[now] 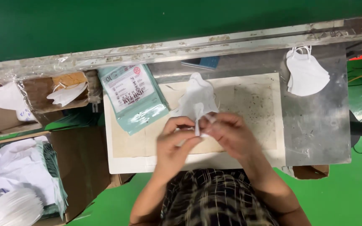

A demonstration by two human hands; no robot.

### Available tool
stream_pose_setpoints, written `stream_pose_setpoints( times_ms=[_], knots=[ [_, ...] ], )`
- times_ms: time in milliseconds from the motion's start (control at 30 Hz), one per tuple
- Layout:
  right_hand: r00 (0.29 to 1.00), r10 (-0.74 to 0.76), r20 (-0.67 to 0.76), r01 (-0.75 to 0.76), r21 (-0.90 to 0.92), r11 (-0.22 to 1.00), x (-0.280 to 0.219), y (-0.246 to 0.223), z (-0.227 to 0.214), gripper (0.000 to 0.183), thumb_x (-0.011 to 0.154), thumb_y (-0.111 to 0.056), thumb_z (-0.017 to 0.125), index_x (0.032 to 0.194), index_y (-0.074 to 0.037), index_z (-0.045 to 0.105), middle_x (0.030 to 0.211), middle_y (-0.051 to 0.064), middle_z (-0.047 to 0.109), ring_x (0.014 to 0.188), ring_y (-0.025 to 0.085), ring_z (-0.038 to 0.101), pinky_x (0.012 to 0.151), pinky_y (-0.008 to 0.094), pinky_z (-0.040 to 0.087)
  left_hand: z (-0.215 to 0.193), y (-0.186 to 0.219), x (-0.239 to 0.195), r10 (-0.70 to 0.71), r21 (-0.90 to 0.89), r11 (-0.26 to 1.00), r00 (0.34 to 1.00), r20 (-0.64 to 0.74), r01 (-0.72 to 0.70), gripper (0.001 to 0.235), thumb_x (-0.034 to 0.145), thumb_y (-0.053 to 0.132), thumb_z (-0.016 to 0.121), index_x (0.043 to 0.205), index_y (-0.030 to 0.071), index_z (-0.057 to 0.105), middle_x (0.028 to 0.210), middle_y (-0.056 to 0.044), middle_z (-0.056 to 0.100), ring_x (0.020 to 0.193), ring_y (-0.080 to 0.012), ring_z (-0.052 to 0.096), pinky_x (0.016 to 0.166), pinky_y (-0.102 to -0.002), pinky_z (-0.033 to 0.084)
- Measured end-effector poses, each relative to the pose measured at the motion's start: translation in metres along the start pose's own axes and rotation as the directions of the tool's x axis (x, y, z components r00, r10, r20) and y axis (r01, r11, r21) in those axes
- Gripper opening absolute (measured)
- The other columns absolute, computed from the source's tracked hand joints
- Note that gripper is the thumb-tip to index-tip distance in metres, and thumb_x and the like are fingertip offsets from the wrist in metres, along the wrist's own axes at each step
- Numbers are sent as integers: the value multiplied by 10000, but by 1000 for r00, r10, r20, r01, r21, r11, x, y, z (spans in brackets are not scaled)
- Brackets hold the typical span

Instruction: Packing several face masks into plastic bags at a manufacturing facility.

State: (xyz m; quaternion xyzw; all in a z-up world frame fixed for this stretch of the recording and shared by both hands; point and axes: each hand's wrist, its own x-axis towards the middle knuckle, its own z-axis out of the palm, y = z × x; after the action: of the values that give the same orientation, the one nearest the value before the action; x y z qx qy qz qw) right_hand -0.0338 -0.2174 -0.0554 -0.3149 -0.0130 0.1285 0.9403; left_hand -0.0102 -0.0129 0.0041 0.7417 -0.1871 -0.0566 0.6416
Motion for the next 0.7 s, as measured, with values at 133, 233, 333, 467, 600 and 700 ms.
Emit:
stream_pose_setpoints(
  times_ms=[133, 233, 333, 467, 600, 700],
  knots=[
    [983, -163, -84, 183, 386, 904, 0, -45, -20, 111, 984, -56, 651, 1061, -3, 709, 977, 153, 745, 940, 249, 734, 946, 400, 578, -62, -21, -12, -231, -740, 673, 951, -207, 2, 104, 950, 115, 695, 1045, 86, 724, 1072, -87, 703, 1057, -235, 661, 1021, -413, 523],
    [907, -332, -259, 352, 36, 935, -9, -57, -36, 116, 951, 49, 664, 1045, -18, 671, 964, 115, 720, 926, 205, 720, 965, 392, 598, -88, -19, -12, -301, -949, 231, 912, -279, -214, 186, 1102, 234, 578, 990, 93, 624, 810, 2, 624, 1016, -223, 672, 1080, -460, 463],
    [694, -675, -250, 245, -800, 547, -22, -63, -59, 197, 976, 140, 608, 1034, -45, 646, 890, 93, 704, 824, 177, 740, 762, 358, 638, -101, -23, -30, -196, -999, -3, 979, 50, 51, 220, 1106, 246, 574, 978, 72, 615, 761, 2, 599, 801, -202, 632, 1083, -468, 452],
    [444, -849, -286, 330, -829, 452, -24, -91, -71, 332, 960, 205, 594, 1143, -70, 565, 1051, 32, 625, 907, 133, 647, 831, 288, 602, -132, -46, -44, -347, -967, 170, 907, -240, -191, 177, 1106, 169, 571, 958, 72, 587, 800, -48, 601, 757, -209, 598, 947, -407, 496],
    [606, -705, -368, -390, -910, 140, -34, -95, -79, 461, 932, 208, 616, 1263, -97, 714, 826, 117, 475, 720, 231, 428, 629, 363, 336, -160, -40, -54, -437, -792, 607, 808, -395, -59, 62, 1068, 94, 637, 1031, 52, 612, 835, -66, 606, 762, -230, 578, 890, -409, 500],
    [508, -796, -330, 266, -818, 509, -25, -99, -64, 332, 994, 87, 615, 1237, -137, 578, 1218, -7, 595, 1107, 93, 588, 951, 220, 542, -150, -20, -49, -571, -889, 454, 746, -343, -61, 61, 996, 147, 637, 1004, 93, 611, 823, -49, 619, 795, -225, 618, 927, -442, 532]
  ],
)
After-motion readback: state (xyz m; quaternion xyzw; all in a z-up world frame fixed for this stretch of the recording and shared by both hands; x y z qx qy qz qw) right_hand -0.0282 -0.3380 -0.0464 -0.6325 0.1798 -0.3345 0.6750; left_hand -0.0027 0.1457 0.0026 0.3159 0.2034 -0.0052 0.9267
